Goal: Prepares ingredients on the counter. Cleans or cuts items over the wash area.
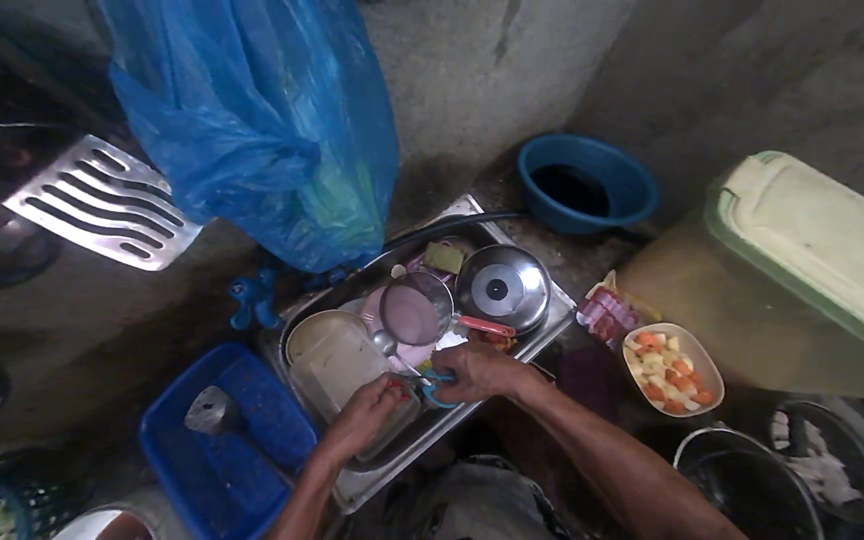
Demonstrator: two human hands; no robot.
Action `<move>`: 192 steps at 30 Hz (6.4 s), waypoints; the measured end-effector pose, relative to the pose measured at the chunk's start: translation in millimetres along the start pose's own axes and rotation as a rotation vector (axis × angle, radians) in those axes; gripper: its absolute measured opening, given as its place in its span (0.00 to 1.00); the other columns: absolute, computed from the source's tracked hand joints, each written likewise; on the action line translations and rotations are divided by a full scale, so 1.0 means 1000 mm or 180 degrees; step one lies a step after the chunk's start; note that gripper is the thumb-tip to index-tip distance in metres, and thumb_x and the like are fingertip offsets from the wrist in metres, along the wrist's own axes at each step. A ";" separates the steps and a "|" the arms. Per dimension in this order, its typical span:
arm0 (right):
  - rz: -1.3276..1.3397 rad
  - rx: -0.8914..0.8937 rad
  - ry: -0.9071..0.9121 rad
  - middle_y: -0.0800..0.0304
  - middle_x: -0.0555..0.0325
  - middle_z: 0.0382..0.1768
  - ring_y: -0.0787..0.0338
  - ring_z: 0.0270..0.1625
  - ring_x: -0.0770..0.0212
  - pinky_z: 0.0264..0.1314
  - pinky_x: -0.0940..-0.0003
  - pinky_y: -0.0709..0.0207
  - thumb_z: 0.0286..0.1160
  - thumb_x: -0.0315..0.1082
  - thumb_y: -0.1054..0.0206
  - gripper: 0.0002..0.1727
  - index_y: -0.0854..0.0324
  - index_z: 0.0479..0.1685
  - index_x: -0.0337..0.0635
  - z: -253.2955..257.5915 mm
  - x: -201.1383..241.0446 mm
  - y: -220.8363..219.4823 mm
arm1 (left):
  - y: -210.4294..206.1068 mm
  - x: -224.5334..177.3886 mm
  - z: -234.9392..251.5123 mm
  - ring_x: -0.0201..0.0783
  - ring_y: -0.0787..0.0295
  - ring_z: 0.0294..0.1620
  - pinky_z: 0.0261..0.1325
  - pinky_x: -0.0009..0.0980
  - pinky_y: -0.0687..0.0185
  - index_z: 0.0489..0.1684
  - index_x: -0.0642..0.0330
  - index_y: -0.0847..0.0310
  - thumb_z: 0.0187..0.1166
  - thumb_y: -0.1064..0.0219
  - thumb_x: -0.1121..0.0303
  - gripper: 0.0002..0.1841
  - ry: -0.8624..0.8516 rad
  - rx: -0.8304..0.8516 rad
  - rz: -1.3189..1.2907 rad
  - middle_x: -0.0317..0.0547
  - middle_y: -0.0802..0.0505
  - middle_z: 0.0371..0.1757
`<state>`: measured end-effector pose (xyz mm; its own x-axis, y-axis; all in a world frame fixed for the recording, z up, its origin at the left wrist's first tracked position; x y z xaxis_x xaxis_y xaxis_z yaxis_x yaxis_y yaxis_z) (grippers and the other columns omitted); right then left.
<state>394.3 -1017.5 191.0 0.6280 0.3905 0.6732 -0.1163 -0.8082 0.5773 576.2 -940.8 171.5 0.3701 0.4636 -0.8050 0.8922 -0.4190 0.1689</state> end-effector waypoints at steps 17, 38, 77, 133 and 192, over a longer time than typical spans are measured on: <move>0.0269 0.0045 0.0178 0.16 0.42 0.31 0.14 0.37 0.43 0.44 0.41 0.22 0.82 0.48 0.32 0.22 0.18 0.44 0.32 -0.002 -0.003 -0.001 | -0.004 -0.005 0.006 0.27 0.24 0.24 0.29 0.25 0.24 0.60 0.60 0.19 0.91 0.50 0.62 0.16 -0.0016 0.0029 0.0162 0.36 0.15 0.33; 0.0651 -0.1161 0.0489 0.11 0.40 0.49 0.10 0.52 0.43 0.57 0.43 0.18 0.74 0.39 0.27 0.16 0.09 0.48 0.34 0.020 0.039 -0.006 | -0.004 0.001 0.009 0.30 0.26 0.21 0.31 0.32 0.25 0.33 0.60 0.17 0.89 0.42 0.57 0.18 0.0126 0.0056 0.0467 0.35 0.20 0.22; 0.0219 -0.0033 0.0109 0.12 0.40 0.41 0.11 0.47 0.40 0.52 0.36 0.22 0.82 0.56 0.35 0.28 0.16 0.45 0.34 0.003 0.003 -0.016 | -0.002 -0.006 0.016 0.24 0.30 0.16 0.17 0.20 0.35 0.64 0.60 0.22 0.90 0.47 0.67 0.14 0.0289 0.0218 -0.0667 0.34 0.15 0.31; 0.0338 0.0067 -0.0191 0.11 0.42 0.47 0.10 0.52 0.41 0.54 0.34 0.22 0.77 0.62 0.34 0.32 0.16 0.52 0.36 -0.001 -0.001 -0.024 | -0.012 -0.008 0.020 0.27 0.28 0.19 0.22 0.25 0.30 0.63 0.59 0.20 0.88 0.46 0.66 0.14 0.0458 0.0162 -0.0087 0.36 0.15 0.31; -0.1859 0.0374 -0.0195 0.19 0.32 0.69 0.14 0.63 0.29 0.62 0.30 0.22 0.85 0.37 0.40 0.19 0.19 0.69 0.40 0.134 0.060 -0.169 | -0.028 0.127 -0.223 0.26 0.21 0.15 0.18 0.21 0.25 0.26 0.47 0.13 0.87 0.54 0.55 0.23 -0.0713 -0.0912 -0.4405 0.35 0.11 0.23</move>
<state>555.0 -916.9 71.8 0.6059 0.7616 0.2301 0.3452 -0.5122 0.7864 655.6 -696.0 191.3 -0.8493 0.2196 -0.4800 0.5253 0.4424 -0.7269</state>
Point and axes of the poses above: each hand's wrist, its own z-axis towards the middle knuckle, its own y-axis out of the back of the hand, x = y × z, the point moved 6 cm from there along z, towards the middle knuckle
